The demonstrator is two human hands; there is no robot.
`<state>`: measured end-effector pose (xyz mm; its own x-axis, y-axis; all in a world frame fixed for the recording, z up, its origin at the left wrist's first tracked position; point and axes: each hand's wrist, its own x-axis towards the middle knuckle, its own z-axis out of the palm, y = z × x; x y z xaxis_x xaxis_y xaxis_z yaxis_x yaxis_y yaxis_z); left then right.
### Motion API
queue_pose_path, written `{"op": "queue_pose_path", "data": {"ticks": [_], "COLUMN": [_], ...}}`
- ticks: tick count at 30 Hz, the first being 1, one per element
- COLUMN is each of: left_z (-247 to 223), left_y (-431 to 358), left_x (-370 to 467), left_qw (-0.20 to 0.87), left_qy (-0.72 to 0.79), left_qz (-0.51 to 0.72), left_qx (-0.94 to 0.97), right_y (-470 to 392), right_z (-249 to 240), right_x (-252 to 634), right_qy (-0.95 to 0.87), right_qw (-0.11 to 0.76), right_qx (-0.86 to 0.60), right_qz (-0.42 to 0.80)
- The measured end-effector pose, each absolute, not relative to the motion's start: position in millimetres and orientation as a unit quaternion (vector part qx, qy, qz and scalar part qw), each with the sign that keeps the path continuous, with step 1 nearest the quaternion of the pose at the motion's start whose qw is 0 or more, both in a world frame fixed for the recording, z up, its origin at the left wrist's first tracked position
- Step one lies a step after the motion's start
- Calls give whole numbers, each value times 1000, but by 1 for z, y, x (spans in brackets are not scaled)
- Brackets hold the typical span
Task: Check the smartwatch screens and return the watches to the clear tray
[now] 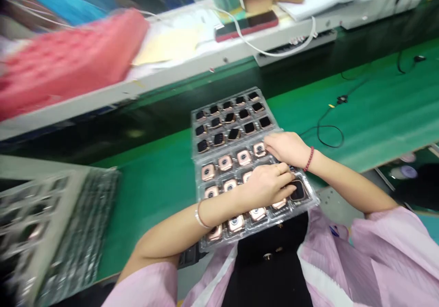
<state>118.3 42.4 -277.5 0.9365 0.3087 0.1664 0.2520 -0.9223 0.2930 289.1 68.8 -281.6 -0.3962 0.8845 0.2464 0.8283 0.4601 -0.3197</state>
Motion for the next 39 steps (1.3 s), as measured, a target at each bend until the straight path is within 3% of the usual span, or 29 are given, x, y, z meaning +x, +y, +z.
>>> {"op": "queue_pose_path", "data": {"ticks": [2, 6, 10, 19, 23, 28, 32, 34, 39], "left_z": [-265, -248, -265, -289, -282, -275, -273, -270, -247], "left_y": [57, 97, 126, 136, 134, 131, 132, 132, 119], "left_x": [110, 88, 78, 86, 86, 82, 79, 79, 73], "left_qw": [145, 224, 311, 452, 418, 253, 235, 230, 316], "left_qy": [200, 317, 282, 279, 294, 322, 333, 345, 302], "left_qz": [126, 155, 121, 186, 174, 134, 106, 112, 136], "left_qx": [961, 909, 899, 826, 842, 902, 907, 903, 889], "right_y": [73, 85, 100, 102, 96, 57, 18, 10, 26], "right_z": [-283, -301, -316, -317, -298, -268, -258, -257, -257], "right_x": [289, 309, 323, 320, 312, 307, 295, 291, 289], "right_qy": [-850, -847, -770, -771, -758, -781, -854, -862, -797], "right_qw": [170, 298, 322, 323, 287, 313, 174, 149, 295], "right_qx": [-491, -425, -508, -538, -585, -537, -471, -459, -488], "right_qz": [82, 115, 213, 104, 26, 58, 138, 156, 198]}}
